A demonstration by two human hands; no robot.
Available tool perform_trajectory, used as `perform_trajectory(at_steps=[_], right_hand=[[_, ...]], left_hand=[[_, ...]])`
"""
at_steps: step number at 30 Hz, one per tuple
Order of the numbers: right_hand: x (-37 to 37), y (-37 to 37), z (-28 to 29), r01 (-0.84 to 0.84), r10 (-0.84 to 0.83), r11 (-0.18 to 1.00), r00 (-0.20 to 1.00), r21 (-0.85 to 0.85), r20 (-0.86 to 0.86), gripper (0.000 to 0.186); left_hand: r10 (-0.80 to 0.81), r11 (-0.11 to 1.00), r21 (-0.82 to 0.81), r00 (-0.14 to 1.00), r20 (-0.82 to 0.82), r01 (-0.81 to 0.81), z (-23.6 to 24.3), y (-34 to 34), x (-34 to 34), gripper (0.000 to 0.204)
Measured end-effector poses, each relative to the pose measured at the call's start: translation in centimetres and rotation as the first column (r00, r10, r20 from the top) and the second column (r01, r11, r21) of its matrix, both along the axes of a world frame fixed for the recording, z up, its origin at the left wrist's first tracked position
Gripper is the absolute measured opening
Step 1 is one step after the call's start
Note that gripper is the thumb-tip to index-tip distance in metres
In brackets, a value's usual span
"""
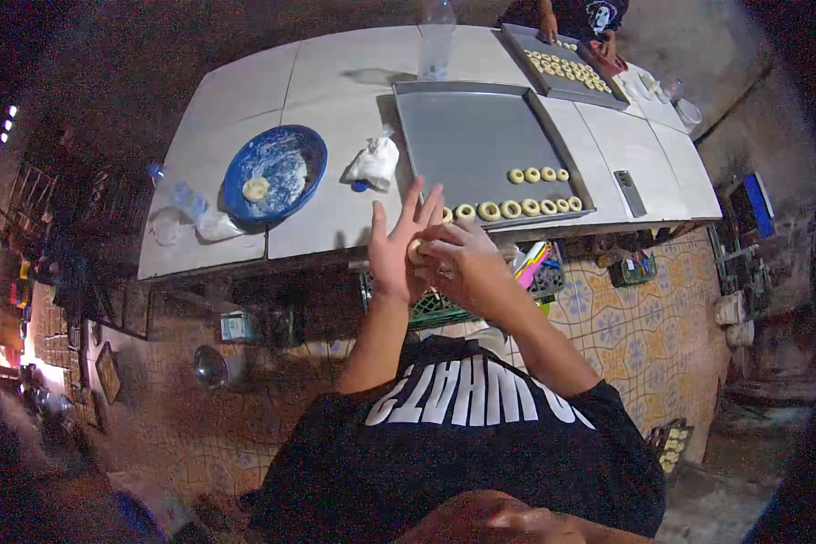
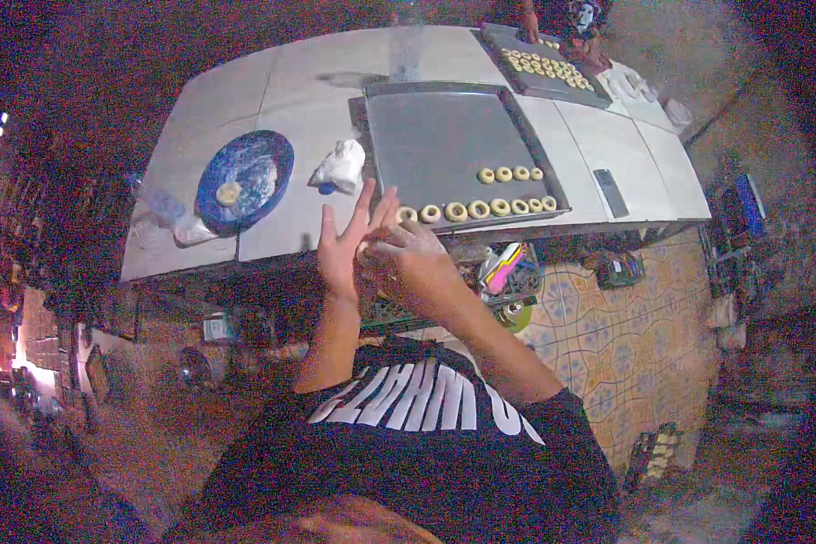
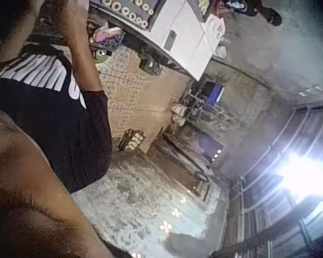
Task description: The person shapes dough balls by hand, pokes holes into their centers to form rings, and places the shaped dough onto a metal tray.
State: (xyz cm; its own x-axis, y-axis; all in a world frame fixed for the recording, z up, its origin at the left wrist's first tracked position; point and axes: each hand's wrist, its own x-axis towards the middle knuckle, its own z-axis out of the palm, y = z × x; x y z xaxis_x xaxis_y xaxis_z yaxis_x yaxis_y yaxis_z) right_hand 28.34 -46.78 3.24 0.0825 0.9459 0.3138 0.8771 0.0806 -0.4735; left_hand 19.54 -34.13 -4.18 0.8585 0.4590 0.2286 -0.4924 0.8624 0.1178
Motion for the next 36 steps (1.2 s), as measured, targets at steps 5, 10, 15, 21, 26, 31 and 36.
perform_trajectory(at_steps=[5,10,15,21,26,31,36], right_hand=[[0.3,0.0,-0.4,0.05,-0.053,0.998,0.991,0.024,0.125,0.03],[1.2,0.6,-0.1,-0.066,0.0,0.986,0.917,-0.153,-0.398,0.033],[2.7,1.6,-1.3,0.158,-0.158,0.987,0.974,-0.018,-0.162,0.024],[1.4,0.3,-1.2,0.124,-0.11,0.99,0.978,0.065,-0.179,0.022],[1.2,0.4,-1.6,0.131,-0.13,0.991,0.991,0.014,-0.027,0.04],[0.1,1.5,-1.5,0.136,-0.136,0.991,0.988,0.005,0.077,0.045],[-0.6,2.8,-1.7,0.135,-0.142,0.989,0.975,0.053,0.171,0.049]], left_hand=[[-0.016,1.0,-0.026,0.999,-0.037,0.015,-0.2,0.1,0.5,0.083],[-0.106,0.988,-0.109,0.994,0.001,0.105,-0.1,-0.5,2.0,0.081],[-0.14,0.981,-0.13,0.989,0.044,0.145,-0.5,-0.5,3.0,0.082],[-0.102,0.992,-0.068,0.994,0.033,0.104,-0.9,0.3,2.2,0.082],[-0.149,0.862,-0.428,0.942,0.301,0.273,-0.5,0.4,2.0,0.081],[0.078,0.995,0.058,0.996,-0.038,-0.076,-0.4,0.6,1.2,0.08],[0.204,0.974,0.125,0.974,-0.095,-0.191,-0.4,1.2,0.6,0.082]])
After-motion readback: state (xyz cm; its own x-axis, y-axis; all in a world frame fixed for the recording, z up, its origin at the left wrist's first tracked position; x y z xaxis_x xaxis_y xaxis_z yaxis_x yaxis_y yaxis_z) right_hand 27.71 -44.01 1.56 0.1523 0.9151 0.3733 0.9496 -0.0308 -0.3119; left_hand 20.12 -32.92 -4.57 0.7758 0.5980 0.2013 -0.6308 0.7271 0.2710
